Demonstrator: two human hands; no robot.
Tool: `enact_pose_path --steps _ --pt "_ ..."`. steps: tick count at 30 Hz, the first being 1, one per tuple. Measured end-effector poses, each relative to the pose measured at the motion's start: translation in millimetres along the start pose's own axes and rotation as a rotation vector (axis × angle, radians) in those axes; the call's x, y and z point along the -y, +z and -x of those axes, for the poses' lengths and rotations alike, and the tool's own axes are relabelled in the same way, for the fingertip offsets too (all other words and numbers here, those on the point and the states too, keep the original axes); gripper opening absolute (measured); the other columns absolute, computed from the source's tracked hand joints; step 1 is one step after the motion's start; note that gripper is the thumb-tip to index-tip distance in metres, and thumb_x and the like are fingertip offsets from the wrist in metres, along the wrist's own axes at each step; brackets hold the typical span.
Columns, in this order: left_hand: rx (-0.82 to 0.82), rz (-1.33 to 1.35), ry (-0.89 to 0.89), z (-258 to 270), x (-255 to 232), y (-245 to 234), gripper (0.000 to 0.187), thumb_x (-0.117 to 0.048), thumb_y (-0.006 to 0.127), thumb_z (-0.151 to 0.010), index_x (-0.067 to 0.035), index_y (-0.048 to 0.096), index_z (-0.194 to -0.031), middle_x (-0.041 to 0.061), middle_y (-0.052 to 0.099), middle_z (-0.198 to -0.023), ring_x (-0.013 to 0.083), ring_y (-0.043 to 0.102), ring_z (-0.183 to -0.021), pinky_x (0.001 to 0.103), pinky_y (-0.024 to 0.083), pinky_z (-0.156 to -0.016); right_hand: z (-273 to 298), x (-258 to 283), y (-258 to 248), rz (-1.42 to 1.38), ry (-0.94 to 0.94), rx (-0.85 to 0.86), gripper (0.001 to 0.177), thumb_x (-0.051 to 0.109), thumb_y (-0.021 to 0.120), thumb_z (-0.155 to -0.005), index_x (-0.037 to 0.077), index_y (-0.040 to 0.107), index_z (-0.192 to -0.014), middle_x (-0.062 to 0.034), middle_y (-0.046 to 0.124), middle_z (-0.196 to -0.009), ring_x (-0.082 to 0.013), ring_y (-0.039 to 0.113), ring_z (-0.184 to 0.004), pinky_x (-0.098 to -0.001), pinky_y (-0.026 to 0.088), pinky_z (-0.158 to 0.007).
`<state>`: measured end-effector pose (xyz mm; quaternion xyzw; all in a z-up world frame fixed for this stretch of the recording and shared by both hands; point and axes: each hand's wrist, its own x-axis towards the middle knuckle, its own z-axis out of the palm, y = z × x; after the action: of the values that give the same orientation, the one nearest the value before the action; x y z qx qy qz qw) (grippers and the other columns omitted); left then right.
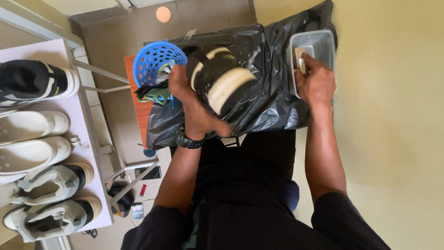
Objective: Brushing the midsole of a black and white sneaker using a small brush to clean it.
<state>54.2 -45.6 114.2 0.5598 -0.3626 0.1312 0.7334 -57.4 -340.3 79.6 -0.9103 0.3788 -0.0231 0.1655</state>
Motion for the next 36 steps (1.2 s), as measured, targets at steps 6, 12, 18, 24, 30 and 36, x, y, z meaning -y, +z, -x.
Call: enact_pose_path --steps 6,12,18,24,30,36 --pt "0.098 -0.218 -0.065 2 -18 -9 0.120 -0.047 0.099 -0.068 0.000 0.034 -0.158 0.024 0.043 -0.145 0.0383 0.051 -0.129 0.056 0.040 -0.114 0 4 -7 -0.039 0.010 0.029 0.052 0.029 0.069 -0.098 0.022 0.059 -0.148 -0.0152 0.068 -0.121 -0.0418 0.064 -0.117 -0.0637 0.051 -0.094" --pt "0.177 -0.377 -0.107 -5 -41 -9 0.096 -0.055 0.076 -0.087 -0.012 0.030 -0.160 0.009 0.041 -0.159 0.0351 0.040 -0.152 0.057 0.037 -0.132 22 -4 -20 -0.545 -0.281 -0.282 0.051 -0.006 0.055 -0.100 0.007 0.052 -0.149 -0.0203 0.061 -0.130 -0.0337 0.065 -0.107 -0.0404 0.057 -0.088" --pt "0.261 -0.397 -0.097 -2 -47 2 0.111 -0.051 0.093 -0.085 -0.017 0.023 -0.164 0.011 0.039 -0.158 0.0347 0.043 -0.147 0.056 0.042 -0.128 84 42 -53 -1.202 -0.500 -0.089 0.049 0.026 0.057 -0.113 0.010 0.041 -0.157 -0.0135 0.059 -0.138 -0.0310 0.060 -0.124 -0.0506 0.063 -0.100" --pt "0.288 -0.493 -0.087 7 -54 14 0.116 -0.058 0.087 -0.088 -0.014 0.014 -0.167 0.017 0.048 -0.144 0.0339 0.051 -0.130 0.047 0.046 -0.114 120 73 -36 -1.593 -0.464 0.133 0.054 0.018 0.053 -0.111 0.006 0.035 -0.161 -0.0243 0.050 -0.153 -0.0317 0.049 -0.145 -0.0419 0.043 -0.117" --pt "0.363 -0.416 -0.069 25 -46 27 0.093 -0.054 0.075 -0.100 -0.023 0.020 -0.168 0.011 0.050 -0.142 0.0349 0.052 -0.128 0.051 0.042 -0.113 123 90 -42 -1.610 -0.389 -0.208 0.062 0.043 0.066 -0.106 -0.001 0.051 -0.146 -0.0281 0.059 -0.141 -0.0374 0.059 -0.136 -0.0482 0.050 -0.118" --pt "0.341 -0.434 -0.078 26 -49 40 0.088 -0.048 0.078 -0.101 -0.018 0.026 -0.165 0.009 0.050 -0.155 0.0335 0.057 -0.132 0.051 0.051 -0.115 135 119 -105 -0.554 -0.810 -0.641 0.045 0.036 0.058 -0.100 -0.004 0.070 -0.115 -0.0278 0.067 -0.125 -0.0491 0.057 -0.131 -0.0663 0.039 -0.122"
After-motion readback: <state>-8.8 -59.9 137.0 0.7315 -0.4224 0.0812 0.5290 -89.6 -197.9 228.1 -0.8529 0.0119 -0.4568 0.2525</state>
